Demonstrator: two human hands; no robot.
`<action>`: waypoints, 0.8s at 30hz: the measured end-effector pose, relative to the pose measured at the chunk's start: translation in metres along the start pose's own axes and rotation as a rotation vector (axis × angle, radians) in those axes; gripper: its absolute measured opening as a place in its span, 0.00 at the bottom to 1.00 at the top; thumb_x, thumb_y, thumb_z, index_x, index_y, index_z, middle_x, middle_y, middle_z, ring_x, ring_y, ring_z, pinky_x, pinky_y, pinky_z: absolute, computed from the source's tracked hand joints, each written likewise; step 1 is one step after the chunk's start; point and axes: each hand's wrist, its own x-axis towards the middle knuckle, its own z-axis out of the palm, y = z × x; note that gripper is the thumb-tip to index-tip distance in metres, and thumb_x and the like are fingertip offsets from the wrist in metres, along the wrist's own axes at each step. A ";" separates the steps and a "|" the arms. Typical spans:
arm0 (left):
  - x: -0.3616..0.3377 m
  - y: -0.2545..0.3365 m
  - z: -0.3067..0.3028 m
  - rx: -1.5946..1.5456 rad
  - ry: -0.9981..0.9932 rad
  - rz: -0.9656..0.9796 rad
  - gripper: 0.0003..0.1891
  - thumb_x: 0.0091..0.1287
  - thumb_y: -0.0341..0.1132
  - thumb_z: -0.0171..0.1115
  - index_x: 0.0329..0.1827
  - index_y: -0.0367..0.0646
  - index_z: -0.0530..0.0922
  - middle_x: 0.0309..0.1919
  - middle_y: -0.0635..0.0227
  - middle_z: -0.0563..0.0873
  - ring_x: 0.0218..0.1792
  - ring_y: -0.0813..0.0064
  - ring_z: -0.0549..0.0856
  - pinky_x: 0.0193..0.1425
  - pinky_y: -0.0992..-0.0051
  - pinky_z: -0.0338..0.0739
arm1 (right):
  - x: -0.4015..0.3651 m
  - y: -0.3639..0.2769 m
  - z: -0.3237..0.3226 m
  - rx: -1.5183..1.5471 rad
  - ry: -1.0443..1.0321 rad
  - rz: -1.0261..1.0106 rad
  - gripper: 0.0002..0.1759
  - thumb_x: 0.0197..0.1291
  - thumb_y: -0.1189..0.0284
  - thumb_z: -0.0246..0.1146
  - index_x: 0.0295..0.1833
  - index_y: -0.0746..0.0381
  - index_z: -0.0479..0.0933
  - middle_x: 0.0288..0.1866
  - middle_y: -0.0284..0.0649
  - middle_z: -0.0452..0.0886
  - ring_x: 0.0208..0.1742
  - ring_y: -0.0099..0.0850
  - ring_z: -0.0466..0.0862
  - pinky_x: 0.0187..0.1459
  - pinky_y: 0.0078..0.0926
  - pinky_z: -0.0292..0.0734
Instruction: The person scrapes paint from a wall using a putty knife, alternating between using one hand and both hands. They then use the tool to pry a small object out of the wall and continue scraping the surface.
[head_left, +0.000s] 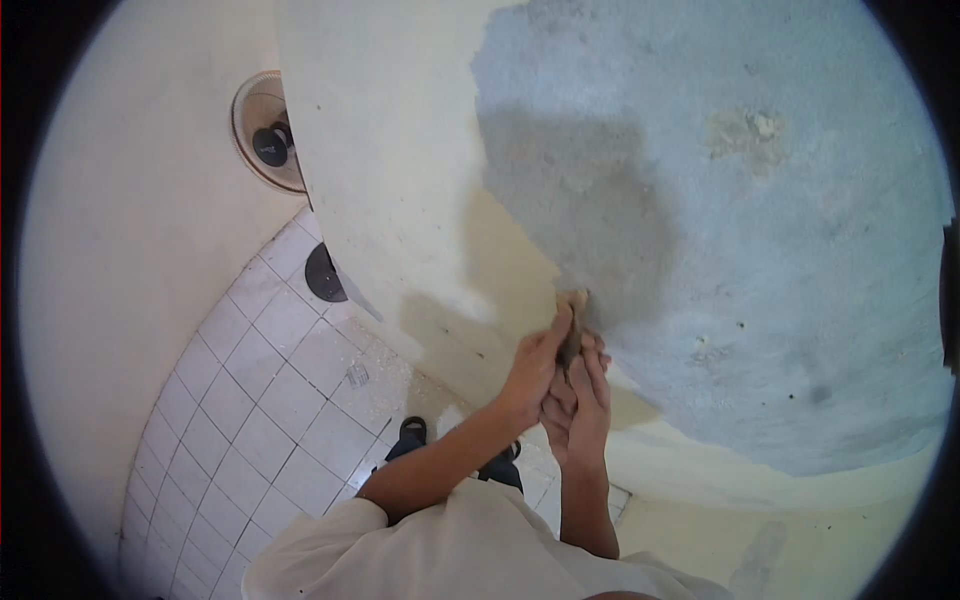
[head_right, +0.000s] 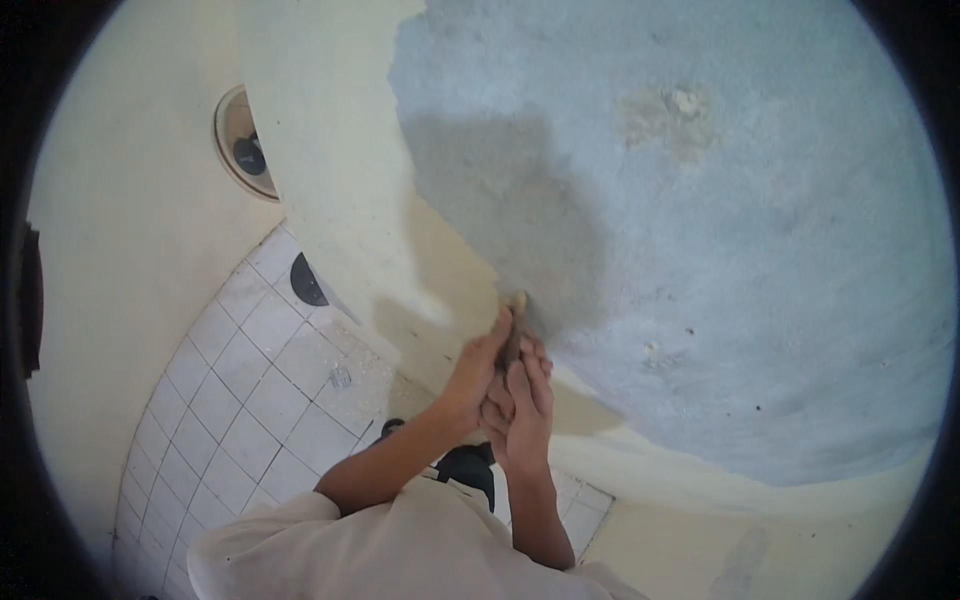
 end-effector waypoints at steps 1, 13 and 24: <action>0.001 -0.003 0.000 0.002 -0.015 -0.005 0.27 0.81 0.61 0.56 0.44 0.41 0.81 0.38 0.63 0.86 0.41 0.66 0.90 0.48 0.67 0.89 | 0.003 0.000 0.000 0.010 0.003 -0.010 0.25 0.85 0.67 0.51 0.82 0.55 0.65 0.25 0.24 0.64 0.15 0.11 0.55 0.13 0.12 0.49; 0.001 0.014 0.005 0.021 -0.061 0.022 0.26 0.82 0.59 0.55 0.43 0.42 0.80 0.38 0.63 0.85 0.42 0.66 0.89 0.49 0.67 0.87 | 0.002 -0.014 0.016 0.056 -0.092 -0.005 0.23 0.86 0.67 0.48 0.81 0.53 0.65 0.24 0.23 0.60 0.15 0.13 0.56 0.13 0.13 0.50; -0.002 0.017 0.003 0.058 -0.057 -0.008 0.26 0.83 0.59 0.55 0.40 0.42 0.79 0.39 0.63 0.85 0.41 0.66 0.88 0.49 0.67 0.87 | 0.002 -0.004 0.019 0.089 -0.078 -0.012 0.21 0.86 0.67 0.48 0.78 0.54 0.67 0.24 0.23 0.60 0.15 0.11 0.55 0.13 0.12 0.50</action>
